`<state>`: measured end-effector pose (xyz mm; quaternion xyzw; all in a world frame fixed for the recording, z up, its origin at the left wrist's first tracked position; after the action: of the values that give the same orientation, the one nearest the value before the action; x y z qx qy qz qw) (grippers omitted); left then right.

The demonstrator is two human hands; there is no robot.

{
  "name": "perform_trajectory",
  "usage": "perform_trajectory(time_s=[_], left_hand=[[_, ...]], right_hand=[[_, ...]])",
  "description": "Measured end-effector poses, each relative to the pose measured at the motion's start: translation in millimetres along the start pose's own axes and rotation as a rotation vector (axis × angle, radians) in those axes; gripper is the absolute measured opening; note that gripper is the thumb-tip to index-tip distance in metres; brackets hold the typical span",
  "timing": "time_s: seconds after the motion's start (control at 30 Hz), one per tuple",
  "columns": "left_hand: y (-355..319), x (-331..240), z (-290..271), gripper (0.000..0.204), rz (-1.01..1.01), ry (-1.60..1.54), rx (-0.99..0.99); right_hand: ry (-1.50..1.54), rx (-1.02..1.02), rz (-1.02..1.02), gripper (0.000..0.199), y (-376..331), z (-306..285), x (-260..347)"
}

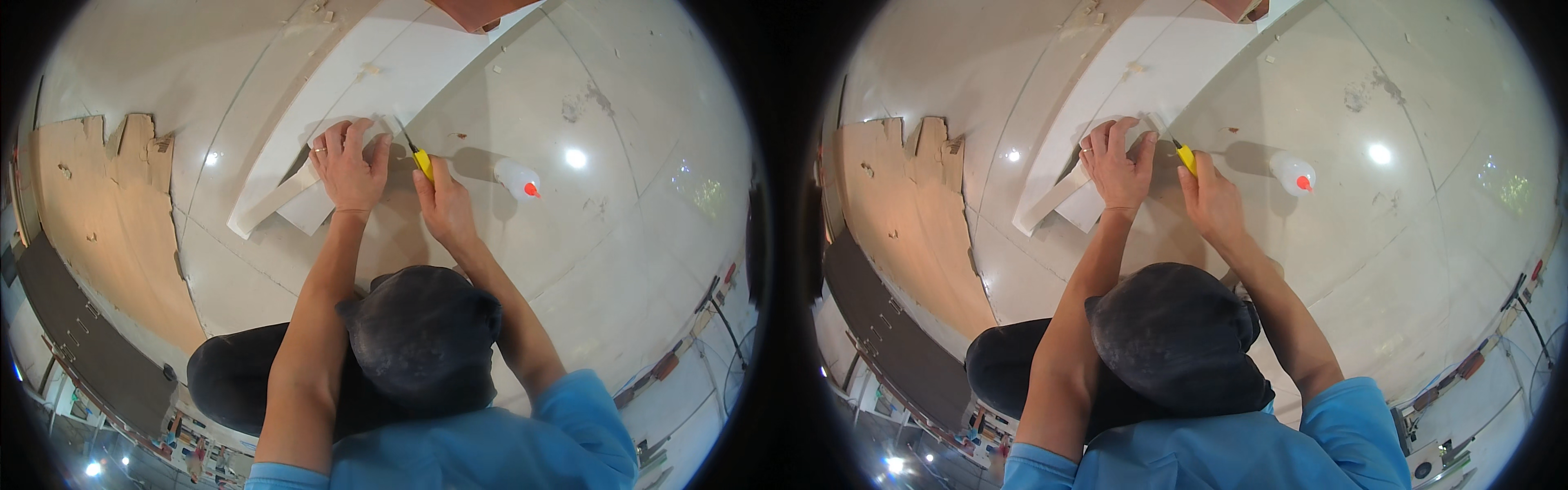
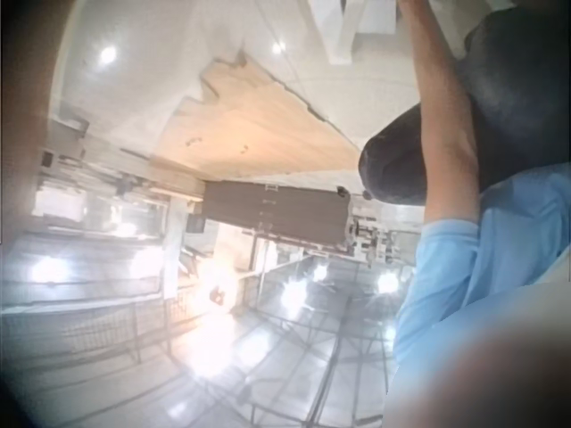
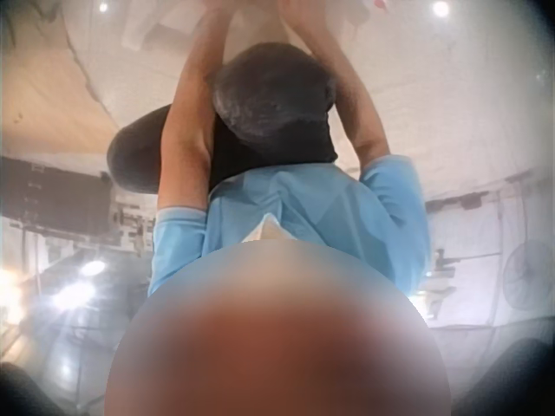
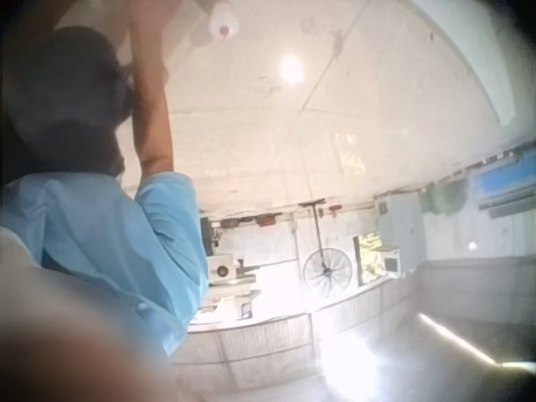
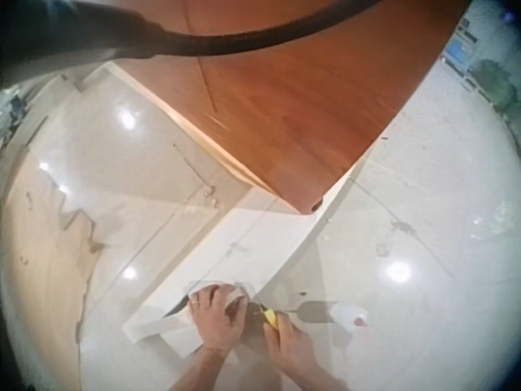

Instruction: The person kneels on the floor and uses a utility knife to trim the edge of a white wooden board. They repeatedly score and peel away thin strips of material from the board's edge, then lift and inspect the trimmed edge.

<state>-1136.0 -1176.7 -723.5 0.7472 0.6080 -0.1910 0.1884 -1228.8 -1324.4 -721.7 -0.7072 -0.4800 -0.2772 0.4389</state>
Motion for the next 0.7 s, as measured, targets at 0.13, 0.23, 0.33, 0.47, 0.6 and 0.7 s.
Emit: perform_trajectory(time_s=[0.13, 0.23, 0.33, 0.47, 0.6, 0.7], left_hand=[[-0.4, -3.7, -4.2, 0.038, 0.032, 0.028, -0.002], [0.3, -3.6, -4.0, 0.038, 0.033, 0.027, 0.004], [-0.8, -1.1, -3.1, 0.038, 0.036, 0.006, -0.005], [-3.0, 0.6, -1.8, 0.038, 0.005, 0.027, 0.035], [6.5, -1.9, -1.8, 0.041, -0.053, 0.073, 0.166], [20.7, -6.6, -4.6, 0.045, -0.044, 0.175, 0.439]], right_hand=[[0.039, 0.008, 0.007, 0.027, -0.9, 2.8, -2.1], [-0.115, -0.013, -0.071, 0.028, 1.0, 7.1, -2.4], [-0.087, -0.055, -0.091, 0.028, 3.1, 8.7, -5.1], [0.036, -0.019, -0.042, 0.027, -1.5, 0.5, -0.4], [0.096, 0.138, 0.096, 0.028, -17.6, -28.0, 11.0], [0.067, 0.115, 0.140, 0.031, -21.2, -64.9, 18.6]])
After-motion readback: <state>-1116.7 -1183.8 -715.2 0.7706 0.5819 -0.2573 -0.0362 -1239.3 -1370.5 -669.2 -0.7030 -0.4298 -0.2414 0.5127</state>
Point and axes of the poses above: each hand's wrist, its own y-axis towards the middle knuckle, its own z-axis out of the palm, x = y × z, the point moved 4 cm from there along y, towards the middle knuckle, and after that the axes turned 6 degrees about x, right-handed, at the moved point
